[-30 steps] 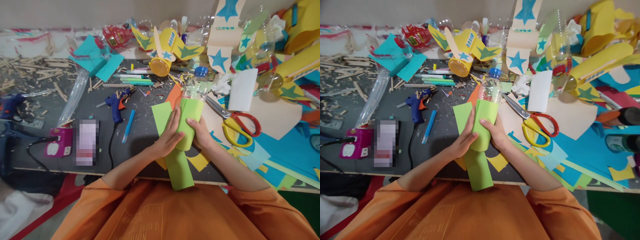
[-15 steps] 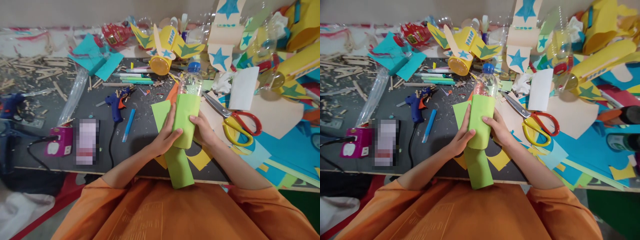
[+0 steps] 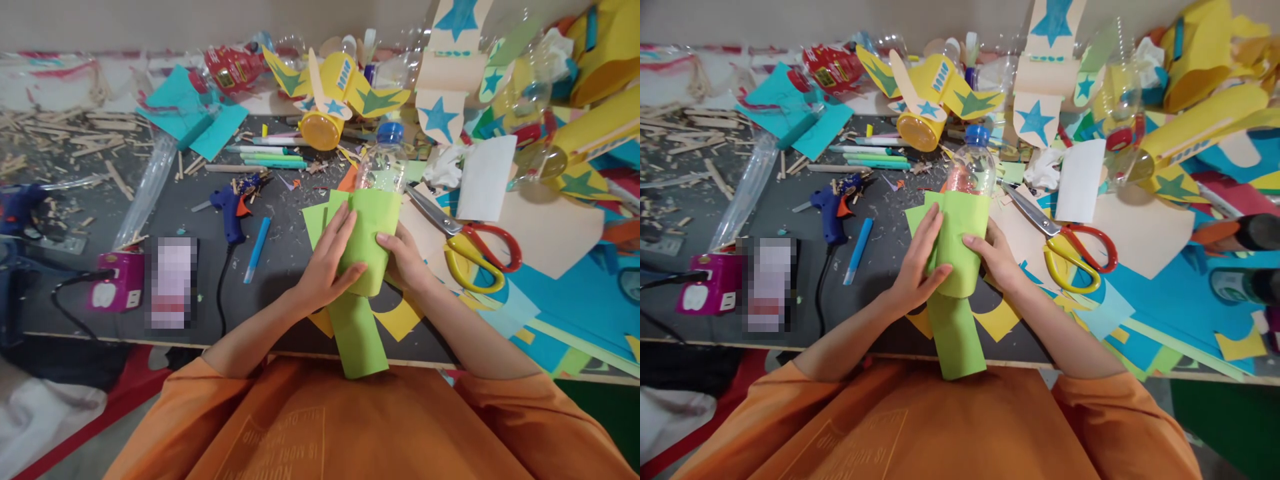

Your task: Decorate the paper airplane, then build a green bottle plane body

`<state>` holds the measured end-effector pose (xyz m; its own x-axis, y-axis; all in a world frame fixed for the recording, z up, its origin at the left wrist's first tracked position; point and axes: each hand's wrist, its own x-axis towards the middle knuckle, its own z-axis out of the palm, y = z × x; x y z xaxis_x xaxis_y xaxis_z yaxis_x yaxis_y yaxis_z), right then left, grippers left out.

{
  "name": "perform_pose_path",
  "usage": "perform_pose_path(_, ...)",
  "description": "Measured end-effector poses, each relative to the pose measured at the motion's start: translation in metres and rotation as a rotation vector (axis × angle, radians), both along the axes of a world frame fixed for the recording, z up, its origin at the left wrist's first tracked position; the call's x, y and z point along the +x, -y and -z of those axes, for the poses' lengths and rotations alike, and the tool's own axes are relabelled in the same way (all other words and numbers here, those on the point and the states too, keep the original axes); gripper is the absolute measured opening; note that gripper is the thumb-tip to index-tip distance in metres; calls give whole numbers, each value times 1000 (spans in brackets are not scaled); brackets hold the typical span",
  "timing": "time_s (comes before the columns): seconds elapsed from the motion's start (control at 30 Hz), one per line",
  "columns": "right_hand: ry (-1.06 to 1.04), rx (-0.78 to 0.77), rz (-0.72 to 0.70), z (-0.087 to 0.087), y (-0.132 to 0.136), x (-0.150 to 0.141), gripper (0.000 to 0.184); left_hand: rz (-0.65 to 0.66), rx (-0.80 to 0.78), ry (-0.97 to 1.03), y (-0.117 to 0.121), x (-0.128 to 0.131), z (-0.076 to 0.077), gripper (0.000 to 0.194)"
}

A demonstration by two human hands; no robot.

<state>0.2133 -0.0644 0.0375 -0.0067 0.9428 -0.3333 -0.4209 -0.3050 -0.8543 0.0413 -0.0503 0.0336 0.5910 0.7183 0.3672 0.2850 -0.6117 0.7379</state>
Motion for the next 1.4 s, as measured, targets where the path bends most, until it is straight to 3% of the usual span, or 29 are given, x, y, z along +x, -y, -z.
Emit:
perform_pose_path(0.37, -42, -22, 49, 6, 7, -8, 75, 55, -119, -55, 9, 9, 7, 81)
perform_pose_path(0.6, -9, 17, 61, 9, 9, -7, 68, 57, -116, -66, 12, 11, 9, 81)
perform_pose_path(1.23, -25, 13, 26, -1, 7, -10, 82, 90, -84, -56, 14, 12, 3, 79)
perform_pose_path(1.4, -40, 18, 38, 0, 8, -10, 80, 99, -71, -26, 13, 13, 9, 78)
